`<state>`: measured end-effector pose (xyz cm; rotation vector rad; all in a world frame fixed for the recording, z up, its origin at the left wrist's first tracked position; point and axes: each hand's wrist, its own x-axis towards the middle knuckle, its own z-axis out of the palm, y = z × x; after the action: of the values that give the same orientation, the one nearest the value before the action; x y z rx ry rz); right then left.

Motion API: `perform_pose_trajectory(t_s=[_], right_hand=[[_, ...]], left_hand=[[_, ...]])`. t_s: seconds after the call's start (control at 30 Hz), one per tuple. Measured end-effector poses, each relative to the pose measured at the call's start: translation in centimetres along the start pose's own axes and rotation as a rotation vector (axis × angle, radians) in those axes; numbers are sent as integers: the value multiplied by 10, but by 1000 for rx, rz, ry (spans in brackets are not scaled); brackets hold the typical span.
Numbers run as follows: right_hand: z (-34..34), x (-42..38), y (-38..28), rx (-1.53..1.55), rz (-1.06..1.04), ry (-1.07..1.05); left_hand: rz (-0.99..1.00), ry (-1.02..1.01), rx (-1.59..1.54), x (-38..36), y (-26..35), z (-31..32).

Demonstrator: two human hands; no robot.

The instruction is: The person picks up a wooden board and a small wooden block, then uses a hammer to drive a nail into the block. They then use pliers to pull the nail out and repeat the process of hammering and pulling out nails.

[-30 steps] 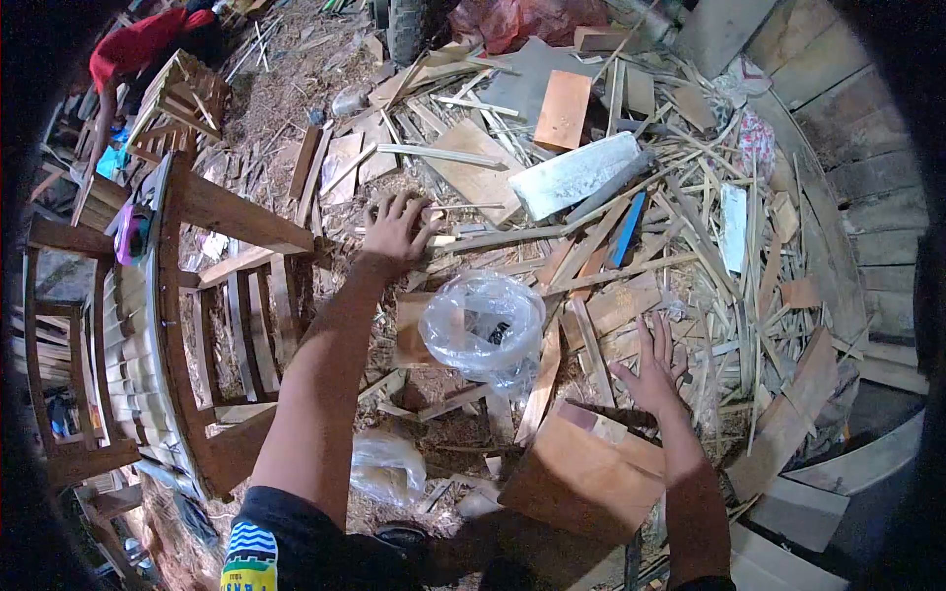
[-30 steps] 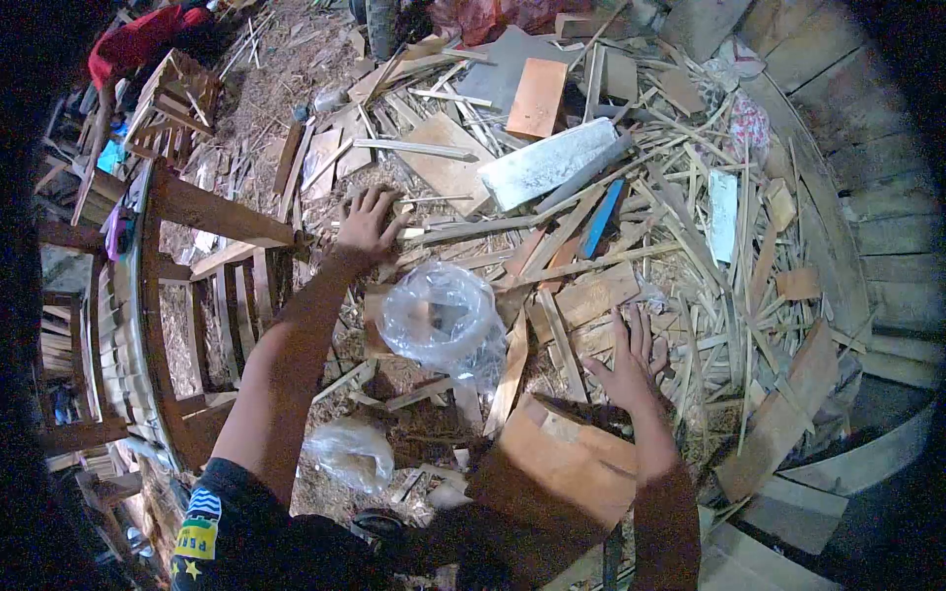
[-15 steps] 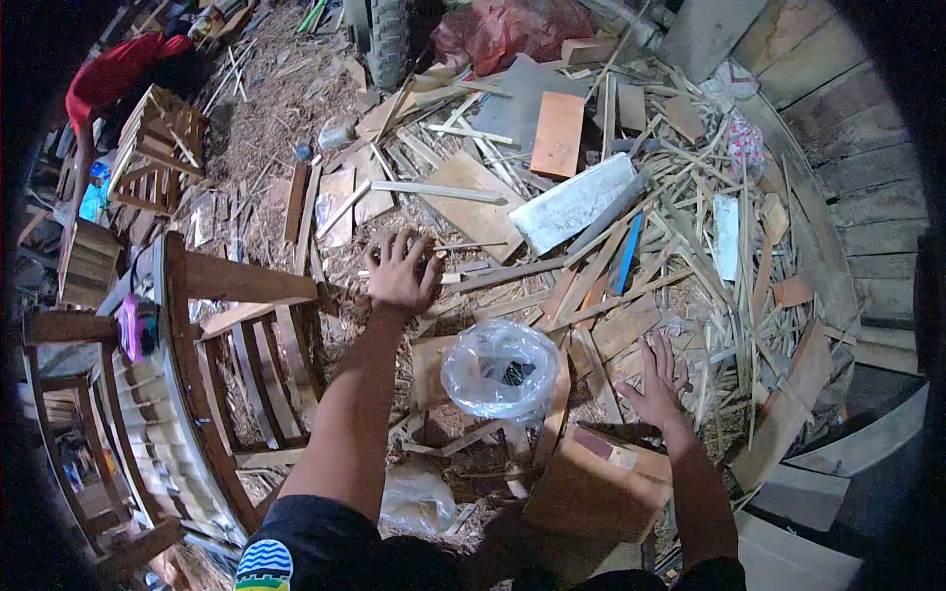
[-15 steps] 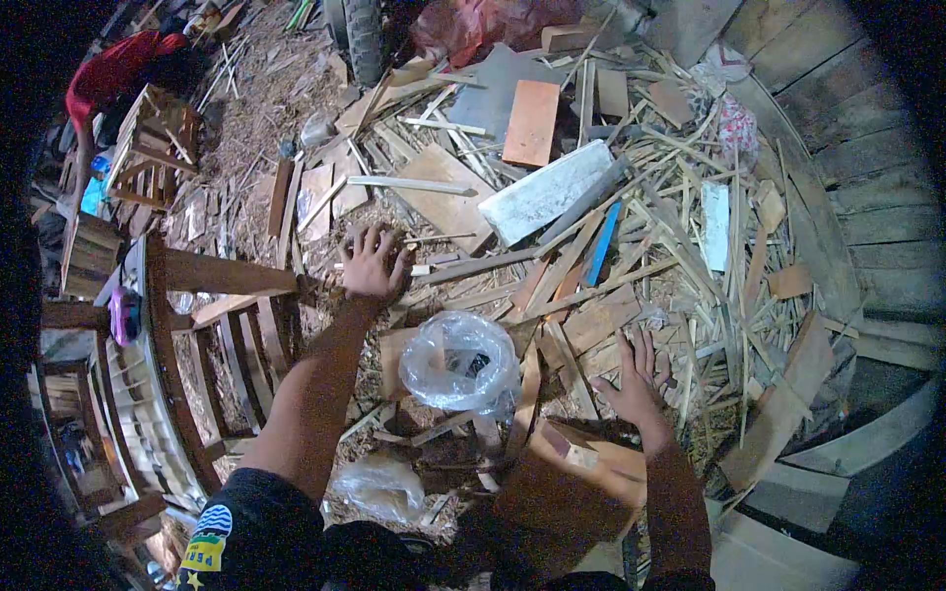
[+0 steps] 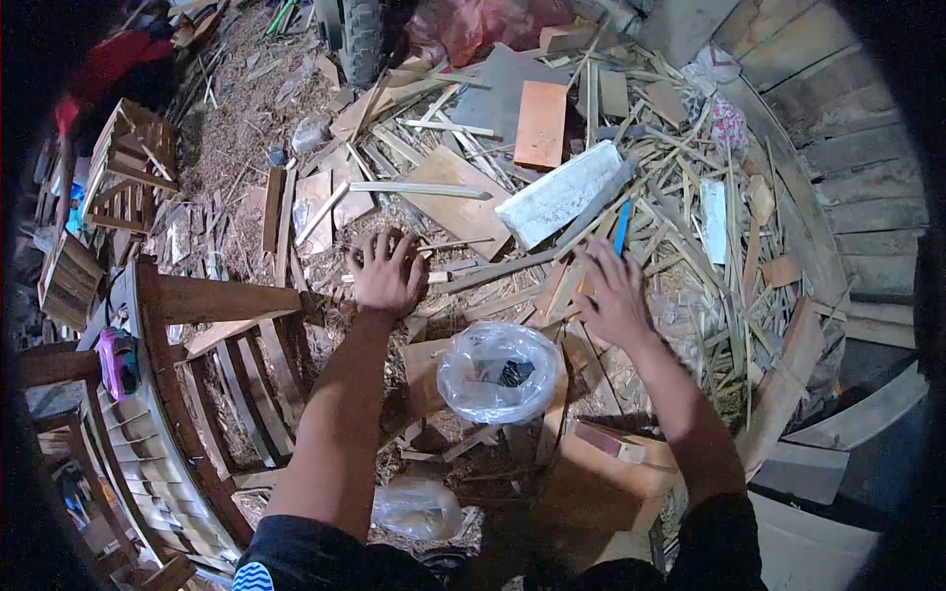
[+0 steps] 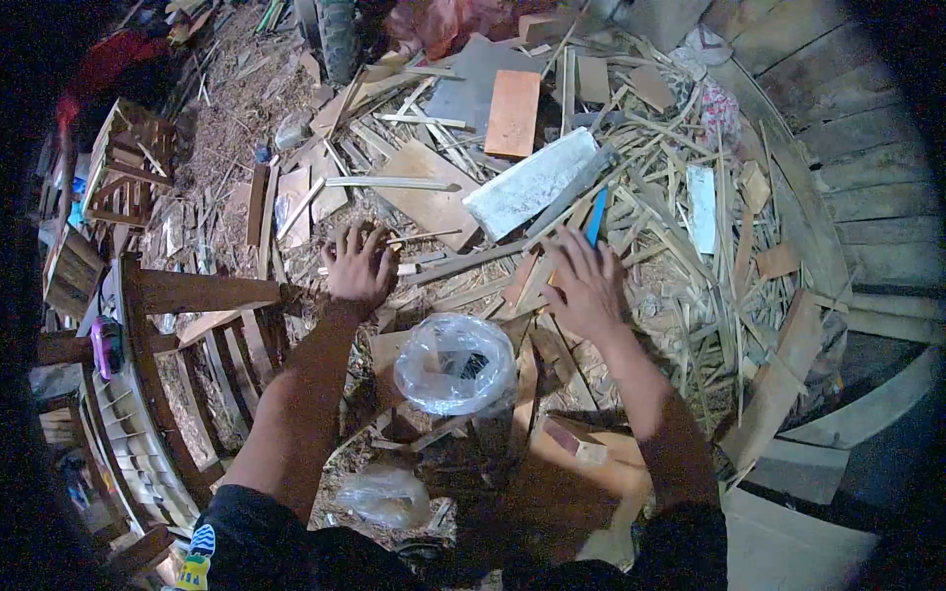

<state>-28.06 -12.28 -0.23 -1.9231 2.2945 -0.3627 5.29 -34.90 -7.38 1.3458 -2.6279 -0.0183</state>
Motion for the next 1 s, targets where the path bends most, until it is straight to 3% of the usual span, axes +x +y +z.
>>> perform_pose_trajectory(t_s=[0.13, 0.23, 1.0], right_hand=[[16, 31, -9, -59, -161, -75], [24, 31, -16, -33, -44, 10], [33, 35, -5, 48, -68, 99]], left_hand=[[-10, -38, 0, 1, 0, -6], [-6, -15, -6, 1, -2, -4], [16, -3, -9, -2, 1, -4]])
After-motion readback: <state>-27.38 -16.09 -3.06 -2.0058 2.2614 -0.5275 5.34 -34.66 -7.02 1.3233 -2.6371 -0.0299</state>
